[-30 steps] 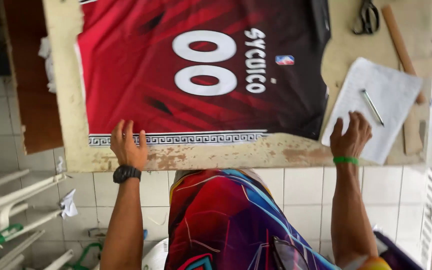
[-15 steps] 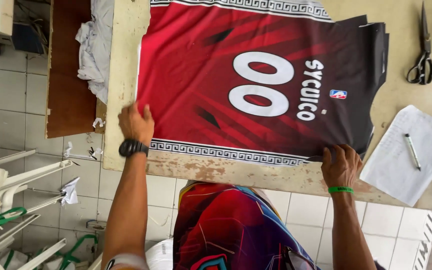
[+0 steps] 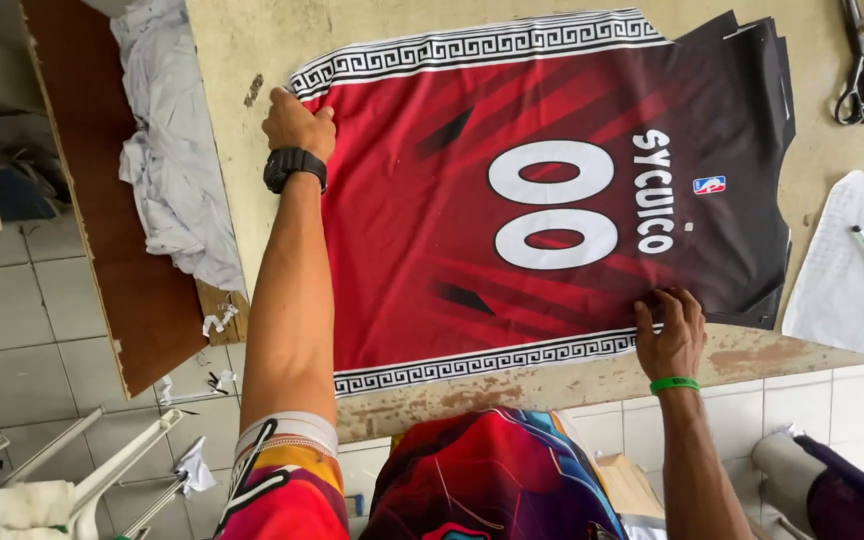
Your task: Cutting printed jersey fabric panels apart using large tailor scissors on a cutting table.
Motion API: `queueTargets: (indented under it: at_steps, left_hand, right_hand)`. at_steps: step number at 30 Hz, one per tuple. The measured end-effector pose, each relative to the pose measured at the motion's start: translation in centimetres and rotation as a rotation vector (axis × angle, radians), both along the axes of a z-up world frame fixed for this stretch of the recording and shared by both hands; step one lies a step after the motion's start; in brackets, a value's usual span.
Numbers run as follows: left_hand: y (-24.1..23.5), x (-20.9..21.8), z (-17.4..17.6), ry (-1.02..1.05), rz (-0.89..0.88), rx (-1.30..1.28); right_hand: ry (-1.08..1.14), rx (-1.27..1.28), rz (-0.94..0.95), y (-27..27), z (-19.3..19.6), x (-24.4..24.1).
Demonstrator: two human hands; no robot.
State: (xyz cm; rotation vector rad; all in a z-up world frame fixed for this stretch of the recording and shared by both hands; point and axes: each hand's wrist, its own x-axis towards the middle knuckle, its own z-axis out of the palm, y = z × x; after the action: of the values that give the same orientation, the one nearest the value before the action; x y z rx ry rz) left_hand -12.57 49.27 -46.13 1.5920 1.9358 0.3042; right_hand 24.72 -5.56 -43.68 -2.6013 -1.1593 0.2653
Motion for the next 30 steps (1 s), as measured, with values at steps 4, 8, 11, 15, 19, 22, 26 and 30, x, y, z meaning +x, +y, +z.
queueTargets:
  at_steps: [4, 8, 11, 15, 19, 22, 26, 30]
  left_hand:
    - [3.4, -0.8, -4.1, -0.108, -0.038, 0.124]
    - [3.4, -1.0, -0.8, -0.08, 0.009, 0.563]
    - [2.7, -0.9, 0.0, -0.045, -0.304, 0.769]
    - [5.1, -1.7, -2.1, 0.224, -0.372, 0.661]
    - [13.1, -0.3, -2.0, 0.092, -0.329, 0.739]
    - [22.1, 0.8, -4.6, -0.162, -0.205, 0.702]
    - [30.5, 1.7, -6.0, -0.446, -0.164, 0.575]
    - [30.4, 4.1, -1.8, -0.236, -0.014, 0.067]
  right_hand:
    - [-0.023, 0.042, 0.073, 0.0, -0.1, 0.1]
    - [-0.013, 0.011, 0.069, 0.2, 0.0, 0.2]
    - [-0.02, 0.02, 0.057, 0.4, 0.0, 0.2]
    - [-0.003, -0.006, 0.032, 0.5, -0.1, 0.1]
    - [0.027, -0.061, -0.021, 0.9, 0.1, -0.1]
    - [0.024, -0.091, -0.066, 1.0, 0.3, -0.3]
    - [0.066, -0.132, -0.173, 1.7, 0.5, -0.6]
    - [0.025, -0.134, -0.2, 1.6, 0.0, -0.8]
